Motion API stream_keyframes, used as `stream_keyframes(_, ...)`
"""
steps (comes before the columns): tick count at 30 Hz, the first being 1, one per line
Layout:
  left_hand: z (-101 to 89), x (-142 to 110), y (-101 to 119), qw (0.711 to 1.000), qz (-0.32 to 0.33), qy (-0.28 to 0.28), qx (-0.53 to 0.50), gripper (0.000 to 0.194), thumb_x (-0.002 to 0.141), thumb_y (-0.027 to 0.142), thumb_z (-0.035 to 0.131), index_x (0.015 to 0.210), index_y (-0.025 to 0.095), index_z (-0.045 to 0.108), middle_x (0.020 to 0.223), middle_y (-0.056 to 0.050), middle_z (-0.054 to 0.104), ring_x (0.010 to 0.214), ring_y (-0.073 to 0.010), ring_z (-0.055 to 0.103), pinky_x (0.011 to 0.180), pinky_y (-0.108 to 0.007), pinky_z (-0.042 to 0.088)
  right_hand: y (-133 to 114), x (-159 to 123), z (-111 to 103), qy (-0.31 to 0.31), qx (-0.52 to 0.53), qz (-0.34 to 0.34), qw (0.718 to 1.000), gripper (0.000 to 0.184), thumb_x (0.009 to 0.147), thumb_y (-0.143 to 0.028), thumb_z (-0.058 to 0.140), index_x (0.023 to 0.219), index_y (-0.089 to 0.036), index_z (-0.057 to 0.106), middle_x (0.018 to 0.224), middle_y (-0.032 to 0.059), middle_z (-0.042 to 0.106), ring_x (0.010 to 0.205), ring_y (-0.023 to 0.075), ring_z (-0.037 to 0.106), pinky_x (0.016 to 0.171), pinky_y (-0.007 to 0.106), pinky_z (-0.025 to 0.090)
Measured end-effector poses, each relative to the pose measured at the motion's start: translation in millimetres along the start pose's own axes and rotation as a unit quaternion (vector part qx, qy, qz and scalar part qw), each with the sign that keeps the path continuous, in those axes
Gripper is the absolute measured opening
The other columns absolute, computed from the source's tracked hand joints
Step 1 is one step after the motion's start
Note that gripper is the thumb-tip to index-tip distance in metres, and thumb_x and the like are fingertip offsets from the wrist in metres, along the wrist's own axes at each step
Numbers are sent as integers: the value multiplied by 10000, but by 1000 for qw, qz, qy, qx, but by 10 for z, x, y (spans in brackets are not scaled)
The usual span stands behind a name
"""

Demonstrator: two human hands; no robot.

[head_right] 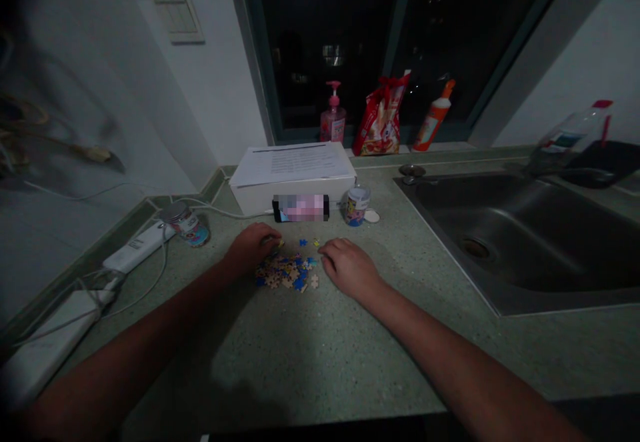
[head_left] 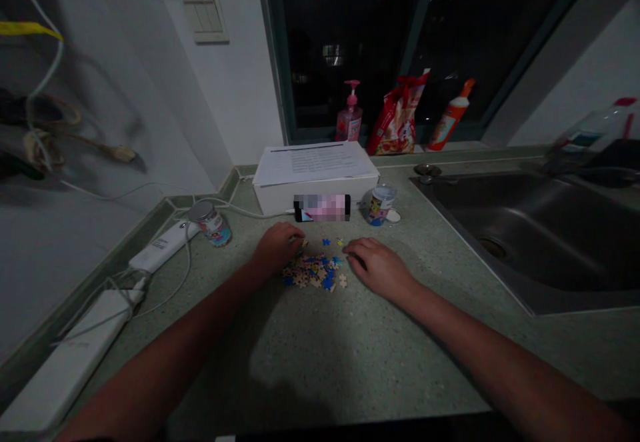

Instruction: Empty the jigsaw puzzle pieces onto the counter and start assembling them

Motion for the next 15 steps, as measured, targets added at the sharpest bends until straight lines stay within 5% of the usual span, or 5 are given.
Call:
stream_keyframes(9, -332, -735, -87, 996, 38, 23, 80, 179, 1008, 278, 608, 990, 237, 782, 951, -62, 785, 922, -249, 715, 917, -409, 533, -103, -19, 49, 6, 23, -25, 999, 149, 1039, -191, 613, 1018, -216, 758, 1071, 91, 786, 1038, 264, 722, 953, 434, 577)
stream_keyframes(15, -323, -796, -139, 988, 111, 39, 97, 181, 1033, 266, 588, 1000, 245, 765, 964, -67, 773, 934, -253, 699, 929, -440, 521, -183, -32, 43, 1, 16, -65, 998, 137, 1042, -208, 622, 1010, -225, 754, 1053, 91, 782, 1018, 272, 717, 923, 445, 586)
Point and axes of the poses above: each hand's wrist, its own x-axis towards the middle knuckle, its own z-axis out of the palm, y = z × x, the point moved 1 cm from there along x, towards the middle knuckle
